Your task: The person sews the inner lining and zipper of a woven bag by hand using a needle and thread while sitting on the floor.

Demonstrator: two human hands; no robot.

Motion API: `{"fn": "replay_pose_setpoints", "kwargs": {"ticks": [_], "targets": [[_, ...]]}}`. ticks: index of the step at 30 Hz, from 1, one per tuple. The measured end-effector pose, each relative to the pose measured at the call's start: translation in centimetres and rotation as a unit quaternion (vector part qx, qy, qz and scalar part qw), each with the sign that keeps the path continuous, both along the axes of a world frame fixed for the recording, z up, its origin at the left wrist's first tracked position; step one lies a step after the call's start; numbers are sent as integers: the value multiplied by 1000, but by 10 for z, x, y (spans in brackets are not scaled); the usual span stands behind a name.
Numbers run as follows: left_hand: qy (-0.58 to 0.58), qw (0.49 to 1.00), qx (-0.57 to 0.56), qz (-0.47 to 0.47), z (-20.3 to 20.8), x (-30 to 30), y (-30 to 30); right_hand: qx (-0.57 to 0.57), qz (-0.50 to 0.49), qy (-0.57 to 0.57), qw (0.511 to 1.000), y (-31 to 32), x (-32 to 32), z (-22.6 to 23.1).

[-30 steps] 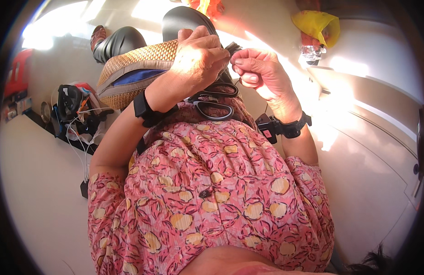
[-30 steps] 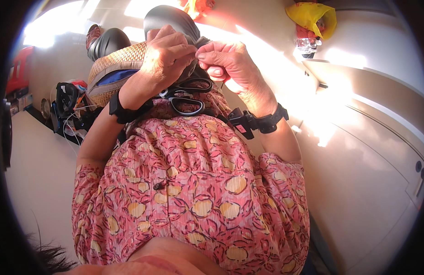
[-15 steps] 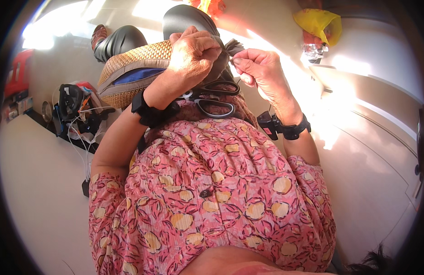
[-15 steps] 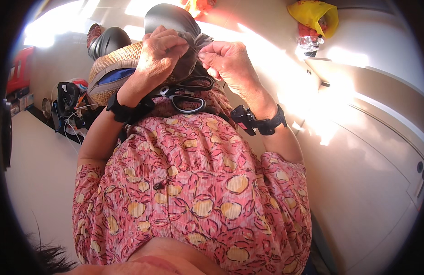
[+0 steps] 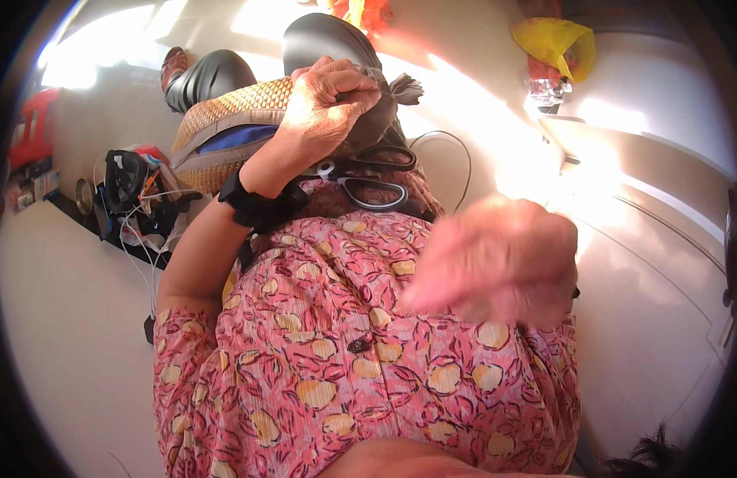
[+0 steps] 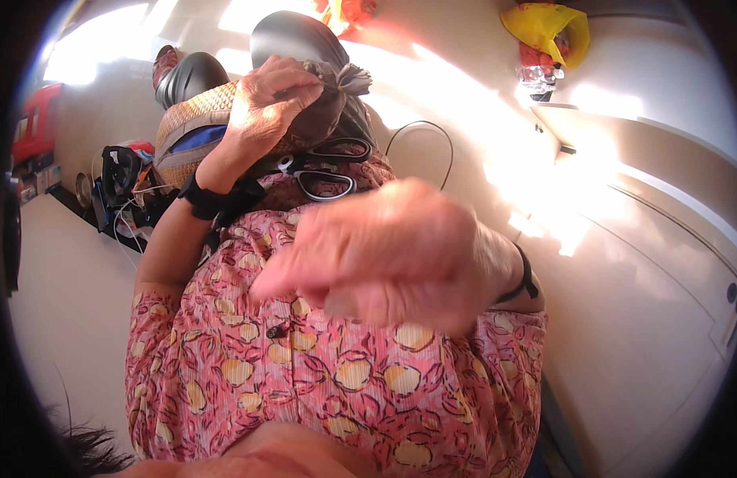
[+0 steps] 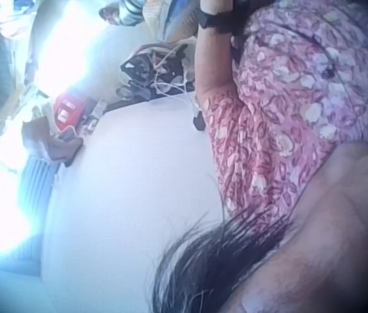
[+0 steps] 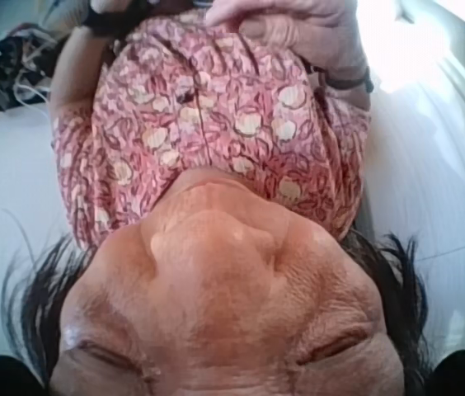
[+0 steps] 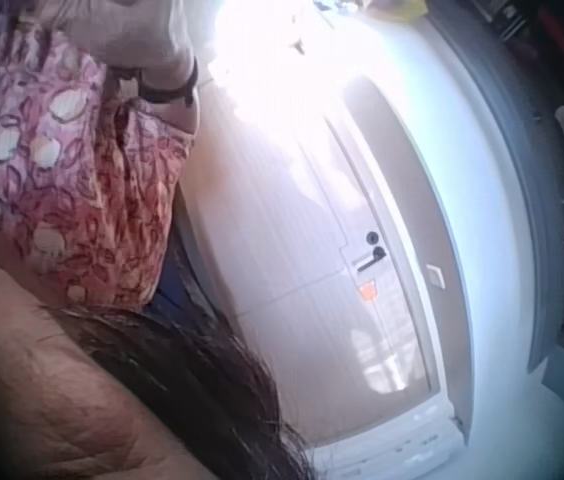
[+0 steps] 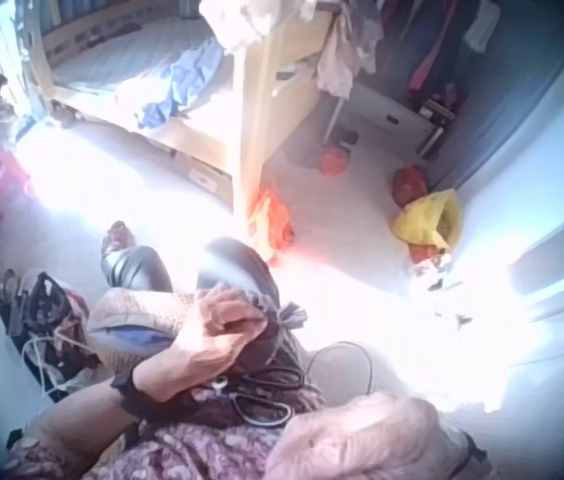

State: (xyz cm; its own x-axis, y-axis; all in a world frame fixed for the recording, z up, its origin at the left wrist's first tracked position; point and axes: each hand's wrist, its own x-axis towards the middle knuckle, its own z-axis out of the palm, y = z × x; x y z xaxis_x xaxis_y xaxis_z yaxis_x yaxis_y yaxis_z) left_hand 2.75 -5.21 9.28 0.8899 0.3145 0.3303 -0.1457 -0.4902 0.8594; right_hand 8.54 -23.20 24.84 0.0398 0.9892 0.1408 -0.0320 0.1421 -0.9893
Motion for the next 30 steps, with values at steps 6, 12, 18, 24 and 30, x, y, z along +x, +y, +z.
{"fn": "replay_pose_setpoints", "kwargs": {"ticks": [6,12,18,24,30], "targets": [[7,999,-47,-20,2,-2,2,127,204,41,970,-7,-10,26],[-12,998,-55,-28,2,0,1,-3,-99,3,995,-7,13,-3],[-34,999,22,-31,5,2,-1,-238,-309,-105,915,13,59,-78],[-83,988,131,-4,-2,10,-3,-246,-280,-239,897,34,58,-112],[-119,976,181,9,1,3,3,-247,-298,-129,913,20,60,-101]]}}
